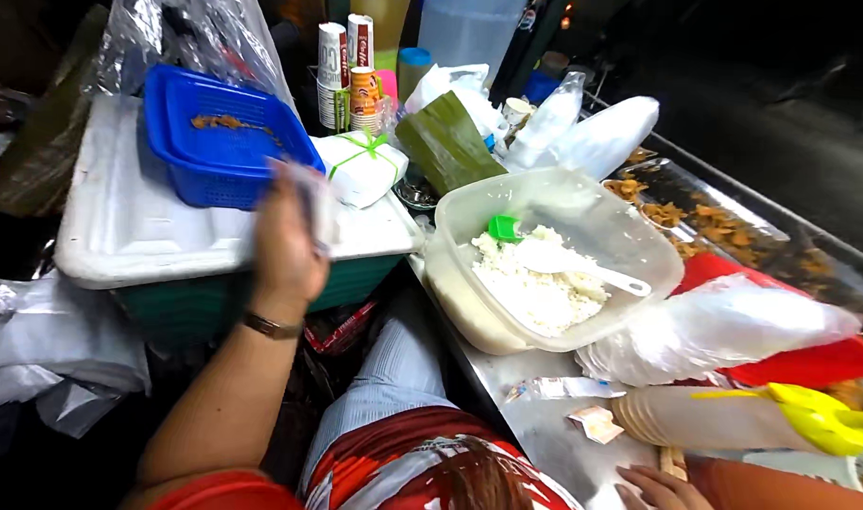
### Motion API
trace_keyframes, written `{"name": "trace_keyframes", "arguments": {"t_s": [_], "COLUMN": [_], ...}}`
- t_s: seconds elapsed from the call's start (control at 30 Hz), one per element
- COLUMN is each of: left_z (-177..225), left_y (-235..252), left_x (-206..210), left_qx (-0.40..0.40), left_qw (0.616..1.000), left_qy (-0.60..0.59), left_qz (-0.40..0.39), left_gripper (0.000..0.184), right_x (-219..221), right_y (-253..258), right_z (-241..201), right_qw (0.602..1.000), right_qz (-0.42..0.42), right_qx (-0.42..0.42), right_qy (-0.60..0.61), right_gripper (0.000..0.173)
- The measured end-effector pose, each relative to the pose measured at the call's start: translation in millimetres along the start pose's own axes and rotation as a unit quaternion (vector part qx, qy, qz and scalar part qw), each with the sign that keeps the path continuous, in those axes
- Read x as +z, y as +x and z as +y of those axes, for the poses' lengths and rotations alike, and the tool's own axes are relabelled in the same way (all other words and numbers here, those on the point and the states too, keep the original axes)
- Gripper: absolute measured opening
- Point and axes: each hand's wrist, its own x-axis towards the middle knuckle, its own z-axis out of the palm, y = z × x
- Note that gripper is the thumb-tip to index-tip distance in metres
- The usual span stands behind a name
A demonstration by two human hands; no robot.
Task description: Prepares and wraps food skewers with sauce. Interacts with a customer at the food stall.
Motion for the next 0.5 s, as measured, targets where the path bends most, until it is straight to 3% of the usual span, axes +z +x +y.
{"name": "trace_keyframes", "arguments": {"t_s": [0.03,0.1,0.17,0.23,0.33,0.43,0.5], "left_z": [-24.6,-70.6,-105.4,-123.2,-130.1,-124.0,-121.5], "left_y": [-14.1,-36.0,-51.7,-56.5,-57.7,-60.4,-61.6], "left_x": [4.0,-3.1,-25.6,-59.3,-117.4,-164.9,-184.7], "left_qx": [-0.088,-0.250,-0.311,-0.296,-0.245,-0.197,-0.142], "left_qw": [0.992,0.936,0.863,0.765,0.583,0.526,0.512], "left_qy": [0.060,0.158,0.307,0.480,0.655,0.675,0.659], "left_qz": [-0.069,-0.193,-0.254,-0.313,-0.414,-0.479,-0.533], "left_gripper": [0.036,0.026,0.032,0.043,0.045,0.038,0.026], "right_x": [6.2,25.2,40.6,46.6,50.6,48.2,47.3], "right_y": [-1.0,-5.6,-10.9,-15.5,-24.5,-30.6,-28.3], "right_z": [0.5,5.1,9.2,10.6,8.1,18.2,23.7], "right_qw": [1.000,0.998,0.997,0.998,0.999,0.999,0.982], "right_qz": [-0.027,-0.044,-0.023,0.004,0.026,-0.011,-0.075], "right_qx": [-0.004,-0.027,-0.056,-0.053,-0.043,-0.022,0.144], "right_qy": [0.007,0.028,0.041,0.033,0.014,0.021,0.091], "right_gripper": [0.029,0.027,0.025,0.024,0.027,0.026,0.027]}}
